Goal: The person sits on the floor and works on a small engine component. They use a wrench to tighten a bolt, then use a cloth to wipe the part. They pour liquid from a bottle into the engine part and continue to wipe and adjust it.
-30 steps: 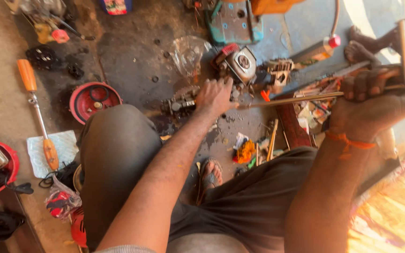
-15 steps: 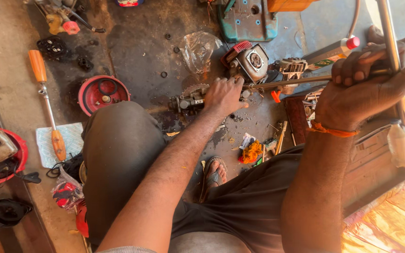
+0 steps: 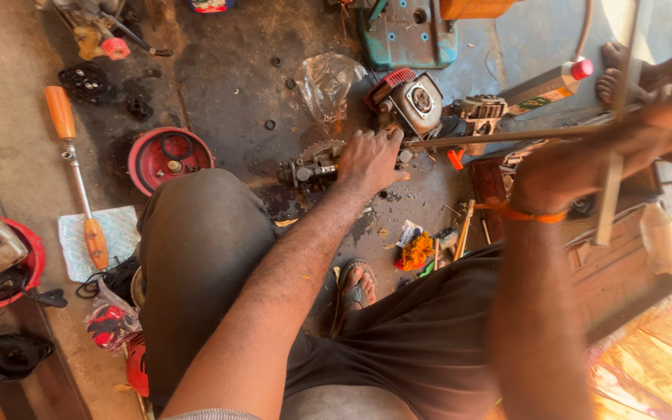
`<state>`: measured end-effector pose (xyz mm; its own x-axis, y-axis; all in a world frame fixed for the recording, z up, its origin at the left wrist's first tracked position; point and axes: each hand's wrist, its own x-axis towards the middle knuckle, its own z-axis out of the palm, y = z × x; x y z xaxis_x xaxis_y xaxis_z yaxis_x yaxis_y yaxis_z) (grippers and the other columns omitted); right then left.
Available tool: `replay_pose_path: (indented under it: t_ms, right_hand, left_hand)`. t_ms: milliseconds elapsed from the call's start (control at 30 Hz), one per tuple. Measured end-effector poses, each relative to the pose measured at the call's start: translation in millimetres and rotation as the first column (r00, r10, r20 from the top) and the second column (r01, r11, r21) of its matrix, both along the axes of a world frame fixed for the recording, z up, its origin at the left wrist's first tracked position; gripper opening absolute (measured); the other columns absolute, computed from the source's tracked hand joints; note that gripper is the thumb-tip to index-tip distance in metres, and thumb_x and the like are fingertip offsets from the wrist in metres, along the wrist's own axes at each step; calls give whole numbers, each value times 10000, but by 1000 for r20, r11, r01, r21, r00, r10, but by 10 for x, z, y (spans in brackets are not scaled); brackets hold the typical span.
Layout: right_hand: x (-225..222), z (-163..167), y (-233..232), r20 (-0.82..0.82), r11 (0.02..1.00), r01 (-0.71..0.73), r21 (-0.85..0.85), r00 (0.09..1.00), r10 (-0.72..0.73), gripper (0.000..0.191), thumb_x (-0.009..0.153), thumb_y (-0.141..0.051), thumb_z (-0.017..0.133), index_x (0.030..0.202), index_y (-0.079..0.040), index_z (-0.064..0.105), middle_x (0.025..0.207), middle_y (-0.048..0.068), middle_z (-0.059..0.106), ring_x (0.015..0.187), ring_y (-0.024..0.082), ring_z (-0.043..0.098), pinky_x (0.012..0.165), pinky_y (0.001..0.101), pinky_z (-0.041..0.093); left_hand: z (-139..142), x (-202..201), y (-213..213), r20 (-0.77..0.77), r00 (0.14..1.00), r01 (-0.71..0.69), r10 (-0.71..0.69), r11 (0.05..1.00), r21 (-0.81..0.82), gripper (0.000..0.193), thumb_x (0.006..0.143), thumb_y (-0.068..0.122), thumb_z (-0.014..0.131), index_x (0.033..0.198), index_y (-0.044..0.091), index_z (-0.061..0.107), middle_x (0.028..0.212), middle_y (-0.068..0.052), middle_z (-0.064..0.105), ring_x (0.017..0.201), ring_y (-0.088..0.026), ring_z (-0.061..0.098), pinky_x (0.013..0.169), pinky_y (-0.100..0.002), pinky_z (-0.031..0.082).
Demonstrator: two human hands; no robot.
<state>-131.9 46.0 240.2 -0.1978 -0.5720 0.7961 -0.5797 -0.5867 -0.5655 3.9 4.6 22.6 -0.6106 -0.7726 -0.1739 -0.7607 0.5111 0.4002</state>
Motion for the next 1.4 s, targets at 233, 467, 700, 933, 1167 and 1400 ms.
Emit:
replay_pose_path:
  t_ms: [233, 467, 700, 933, 1167, 1400]
  right_hand:
    - [-352, 1001, -221, -975, 948, -245, 202, 37, 217, 560, 919, -512, 689, 725, 13, 661, 779, 167, 634, 818, 370, 651, 888, 497, 511]
    - [-429, 631, -206, -865, 943, -247, 223, 395, 308, 523, 1016, -370, 670, 685, 28, 595, 709, 180, 559, 793, 415, 614, 955, 535, 516]
    - [-347, 99, -52, -383, 990, 45, 132, 924, 9, 649, 1153, -511, 511, 852, 58, 593, 804, 192, 560, 731, 342, 545, 779, 395, 444]
    - [-461, -129, 242, 671, 957, -248, 151, 737, 85, 751, 1076, -695, 364, 845, -11, 572, 619, 93, 446, 490, 194, 365, 487, 342, 286]
    - [-449, -120, 693, 798, 964, -254, 74, 595, 96, 700, 1067, -652, 439, 797, -8, 489, 646, 86, 396, 499, 168, 289, 514, 315, 250]
    - [-263, -143, 602, 738, 943, -320, 93, 657, 151, 781, 1054, -738, 470, 725, -30, 463, 531, 39, 324, 450, 168, 290, 473, 307, 244]
  left_hand:
    - [97, -6, 22, 62, 998, 4, -6, 1000, 29, 907, 875, 634, 728, 1510, 72, 406, 909, -85, 706, 789, -211, 645, 829, -451, 569]
    - [64, -33, 0, -15, 1000, 11, -10, 998, 64, 668, 915, 546, 726, 1381, 118, 512, 909, -74, 674, 802, -207, 638, 728, -412, 572]
    - [67, -9, 55, -93, 996, 3, -10, 997, -80, 523, 994, 518, 671, 1344, 148, 556, 1018, -130, 688, 879, -242, 641, 799, -474, 540]
    - [111, -29, -24, 42, 999, 28, -26, 999, -42, 949, 814, 684, 737, 1466, 56, 450, 1102, -139, 693, 949, -254, 661, 909, -490, 542]
    - [56, -6, -18, 59, 995, 75, -75, 997, -6, 893, 806, 716, 747, 1370, 62, 516, 1061, -120, 689, 893, -241, 668, 856, -471, 568]
    - [-42, -47, -28, 58, 996, 68, -67, 998, -14, 817, 812, 712, 735, 1293, 73, 573, 1011, -100, 701, 849, -221, 678, 823, -457, 588]
